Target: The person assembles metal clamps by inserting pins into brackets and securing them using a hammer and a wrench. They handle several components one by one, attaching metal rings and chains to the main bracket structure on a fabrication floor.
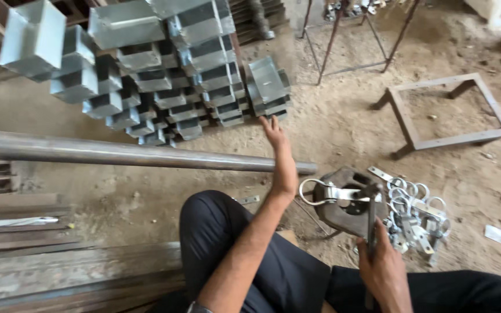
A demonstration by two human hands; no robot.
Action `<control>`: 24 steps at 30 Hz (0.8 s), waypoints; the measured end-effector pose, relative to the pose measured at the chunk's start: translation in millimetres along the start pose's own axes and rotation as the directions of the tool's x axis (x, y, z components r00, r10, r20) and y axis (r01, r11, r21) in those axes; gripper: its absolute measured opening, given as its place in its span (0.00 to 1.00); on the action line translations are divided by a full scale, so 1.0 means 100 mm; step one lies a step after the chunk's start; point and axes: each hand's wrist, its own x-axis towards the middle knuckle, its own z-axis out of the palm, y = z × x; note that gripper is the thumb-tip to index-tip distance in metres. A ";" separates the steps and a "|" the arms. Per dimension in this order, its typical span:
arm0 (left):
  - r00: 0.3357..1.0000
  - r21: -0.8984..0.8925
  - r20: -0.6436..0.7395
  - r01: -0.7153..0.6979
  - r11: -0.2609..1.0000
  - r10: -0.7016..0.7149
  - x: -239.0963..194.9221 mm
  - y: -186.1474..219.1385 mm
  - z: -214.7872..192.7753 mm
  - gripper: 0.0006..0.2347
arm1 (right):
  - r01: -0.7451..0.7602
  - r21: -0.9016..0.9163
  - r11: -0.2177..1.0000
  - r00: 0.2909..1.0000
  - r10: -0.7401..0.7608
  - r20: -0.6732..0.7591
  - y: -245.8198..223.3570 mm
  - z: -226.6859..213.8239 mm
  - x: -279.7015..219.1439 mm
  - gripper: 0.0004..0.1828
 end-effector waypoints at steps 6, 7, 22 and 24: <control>0.920 0.920 0.392 -0.392 -0.005 -0.023 -0.19 -0.07 0.01 0.46 | 0.033 0.022 0.999 0.999 -0.033 -0.017 0.01 -0.01 -0.02 0.34; 0.917 0.941 0.335 -0.335 0.039 -0.217 -0.22 -0.14 0.01 0.46 | 0.005 -0.001 1.000 1.000 -0.005 0.001 0.00 -0.01 -0.02 0.34; 0.563 0.937 0.256 -0.344 0.059 -0.785 -0.37 -0.40 -0.02 0.35 | -0.047 -0.019 0.999 0.996 0.049 0.081 -0.11 -0.08 -0.02 0.37; 0.568 0.937 0.267 -0.341 0.072 -0.779 -0.37 -0.42 -0.04 0.35 | -0.062 -0.011 0.998 0.994 0.063 0.094 -0.11 -0.09 -0.02 0.38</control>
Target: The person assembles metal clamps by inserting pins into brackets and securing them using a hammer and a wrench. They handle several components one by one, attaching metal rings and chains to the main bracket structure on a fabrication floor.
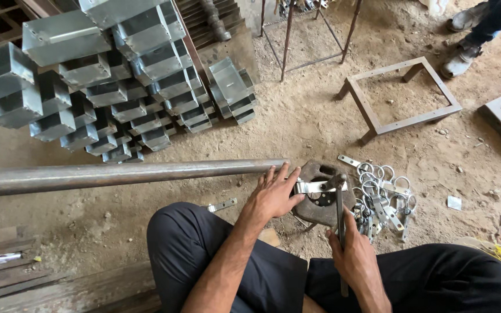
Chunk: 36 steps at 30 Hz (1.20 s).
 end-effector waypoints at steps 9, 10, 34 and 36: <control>0.998 0.054 -0.056 -0.026 0.998 0.029 0.03 -0.04 0.06 0.35 | 0.029 0.002 1.000 0.999 -0.029 -0.023 0.05 0.02 0.00 0.38; 0.998 0.053 -0.056 -0.027 0.998 0.030 0.03 -0.04 0.06 0.35 | 0.031 0.000 1.000 0.999 -0.031 -0.023 0.05 0.02 0.00 0.38; 0.998 0.006 -0.055 -0.026 1.000 0.027 0.00 -0.01 0.01 0.36 | 0.051 0.017 0.999 0.998 -0.050 -0.041 -0.02 -0.01 0.01 0.38; 0.998 0.009 -0.058 -0.032 0.999 0.033 0.00 -0.02 0.02 0.36 | 0.039 0.020 0.999 0.999 -0.038 -0.035 -0.01 0.00 0.00 0.38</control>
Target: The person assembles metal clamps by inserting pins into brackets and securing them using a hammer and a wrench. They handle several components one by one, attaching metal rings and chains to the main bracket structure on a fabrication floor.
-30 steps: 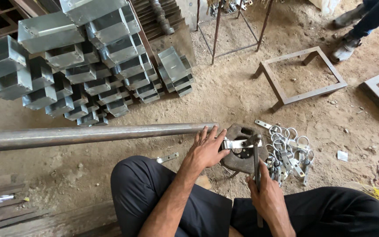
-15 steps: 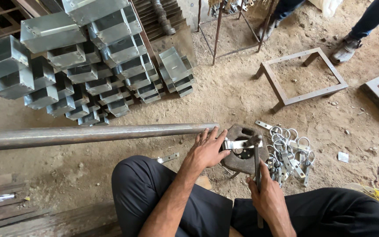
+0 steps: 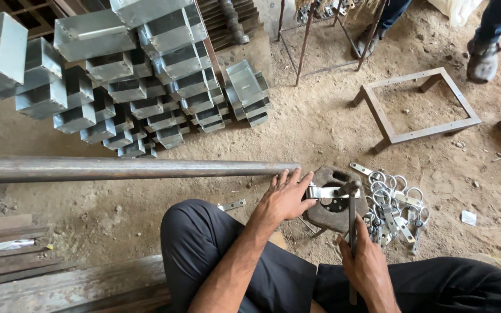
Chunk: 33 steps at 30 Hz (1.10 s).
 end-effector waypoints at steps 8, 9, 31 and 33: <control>0.995 -0.011 -0.083 -0.062 0.998 0.061 -0.06 -0.05 0.03 0.35 | 0.015 -0.055 0.998 1.000 -0.016 -0.026 0.48 0.25 0.14 0.41; 0.994 -0.011 -0.092 -0.064 0.998 0.063 -0.08 -0.04 0.02 0.35 | 0.023 -0.058 0.998 1.000 -0.024 -0.016 0.58 0.31 0.18 0.42; 0.999 -0.020 0.037 0.011 1.000 -0.010 0.01 -0.01 0.02 0.36 | -0.063 -0.089 0.994 0.996 0.068 0.056 0.61 0.34 0.29 0.45; 0.999 -0.022 0.040 0.011 1.000 -0.011 0.01 -0.02 0.02 0.36 | -0.090 -0.090 0.992 0.993 0.097 0.066 0.55 0.31 0.27 0.43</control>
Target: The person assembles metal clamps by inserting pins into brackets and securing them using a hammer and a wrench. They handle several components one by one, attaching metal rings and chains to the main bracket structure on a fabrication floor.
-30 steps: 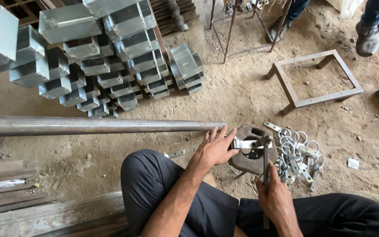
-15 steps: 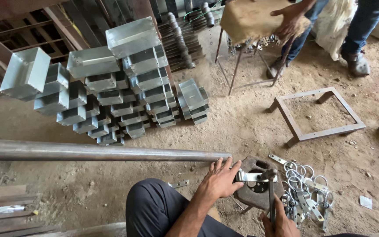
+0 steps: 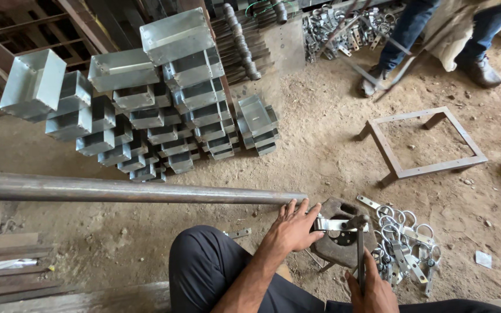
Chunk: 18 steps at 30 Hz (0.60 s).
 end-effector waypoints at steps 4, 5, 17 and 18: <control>1.000 -0.008 -0.018 -0.003 1.000 0.003 0.02 -0.01 0.03 0.36 | -0.016 -0.008 1.000 1.000 0.016 0.009 -0.02 -0.01 -0.01 0.43; 1.000 -0.003 -0.022 -0.006 1.000 0.006 0.02 -0.01 0.03 0.36 | -0.013 -0.004 1.000 1.000 0.013 0.009 0.00 0.00 0.00 0.43; 1.000 0.005 0.003 -0.016 1.000 0.016 0.10 -0.08 0.11 0.37 | 0.086 -0.007 0.996 0.996 -0.086 0.032 0.00 -0.03 0.02 0.44; 1.000 0.007 0.005 -0.022 1.000 0.022 0.11 -0.07 0.10 0.36 | 0.085 0.001 0.996 0.996 -0.085 0.029 -0.01 -0.04 0.01 0.43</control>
